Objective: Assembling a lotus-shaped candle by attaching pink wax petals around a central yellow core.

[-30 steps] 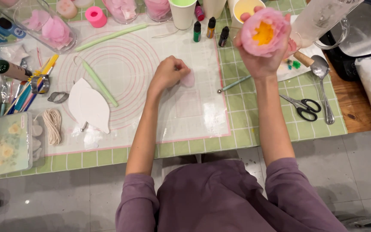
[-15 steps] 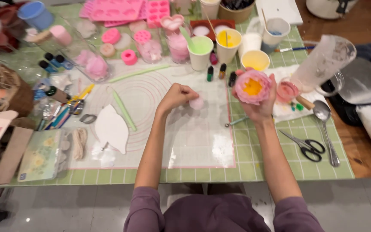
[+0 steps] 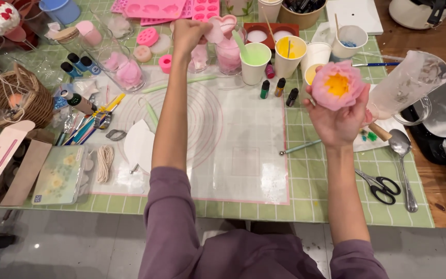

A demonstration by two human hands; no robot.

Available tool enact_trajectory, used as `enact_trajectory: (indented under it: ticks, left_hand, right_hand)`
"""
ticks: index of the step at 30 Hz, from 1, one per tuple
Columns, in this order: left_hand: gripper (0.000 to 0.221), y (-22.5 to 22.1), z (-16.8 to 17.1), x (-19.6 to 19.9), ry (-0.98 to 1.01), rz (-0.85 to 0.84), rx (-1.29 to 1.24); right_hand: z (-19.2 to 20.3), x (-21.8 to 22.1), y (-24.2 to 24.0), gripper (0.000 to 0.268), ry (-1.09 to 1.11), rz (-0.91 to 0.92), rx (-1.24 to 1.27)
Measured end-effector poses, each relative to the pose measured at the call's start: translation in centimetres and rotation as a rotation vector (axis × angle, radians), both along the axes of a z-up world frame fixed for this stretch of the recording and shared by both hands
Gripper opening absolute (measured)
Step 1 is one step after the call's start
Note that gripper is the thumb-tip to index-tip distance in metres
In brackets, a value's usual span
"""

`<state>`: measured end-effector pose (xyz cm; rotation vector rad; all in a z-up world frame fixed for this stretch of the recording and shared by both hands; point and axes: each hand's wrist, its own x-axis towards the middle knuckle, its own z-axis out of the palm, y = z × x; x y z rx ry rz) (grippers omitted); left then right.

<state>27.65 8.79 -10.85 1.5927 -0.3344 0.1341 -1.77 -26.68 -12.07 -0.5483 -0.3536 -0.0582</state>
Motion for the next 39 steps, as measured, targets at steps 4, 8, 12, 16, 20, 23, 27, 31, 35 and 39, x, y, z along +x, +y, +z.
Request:
enact_trajectory:
  ticks: [4, 8, 12, 16, 20, 23, 27, 31, 35, 39]
  left_hand:
    - [0.016, -2.5, -0.3, 2.9, 0.010, 0.162, 0.184]
    - [0.015, -4.2, -2.5, 5.4, -0.075, 0.170, 0.296]
    - [0.016, -3.9, -4.5, 6.8, -0.351, 0.113, 0.434]
    - [0.016, -3.2, -3.4, 6.6, -0.171, 0.179, 0.498]
    - [0.010, -3.0, -2.1, 6.1, -0.185, 0.269, 0.294]
    - [0.013, -3.7, -3.7, 8.1, -0.202, 0.170, 0.278]
    - [0.013, -5.4, -3.0, 6.8, -0.150, 0.053, 0.579]
    - [0.015, -6.5, -3.9, 7.9, -0.265, 0.271, 0.573]
    - [0.015, -4.1, -6.3, 12.2, -0.354, 0.530, 0.639]
    - [0.012, 2.2, -8.6, 14.2, -0.532, 0.421, 0.695]
  right_hand:
    - [1.2, 1.2, -0.3, 0.069, -0.021, 0.026, -0.124]
    - [1.3, 1.3, -0.3, 0.063, -0.036, 0.035, -0.125]
    - [0.8, 0.3, -0.8, 0.069, -0.013, 0.017, -0.174]
    - [0.4, -0.8, -0.7, 0.067, -0.048, 0.038, -0.088]
    - [-0.9, -1.0, -1.8, 0.071, -0.059, -0.013, -0.037]
    - [-0.8, -1.0, -2.0, 0.074, -0.039, -0.010, 0.076]
    - [-0.2, -1.2, -1.8, 0.074, -0.041, -0.025, 0.093]
    - [-0.3, -1.3, -1.7, 0.075, -0.049, -0.024, 0.082]
    - [-0.4, -1.5, -1.4, 0.075, -0.021, -0.054, 0.006]
    - [-0.1, -1.6, -0.2, 0.072, -0.043, -0.143, -0.207]
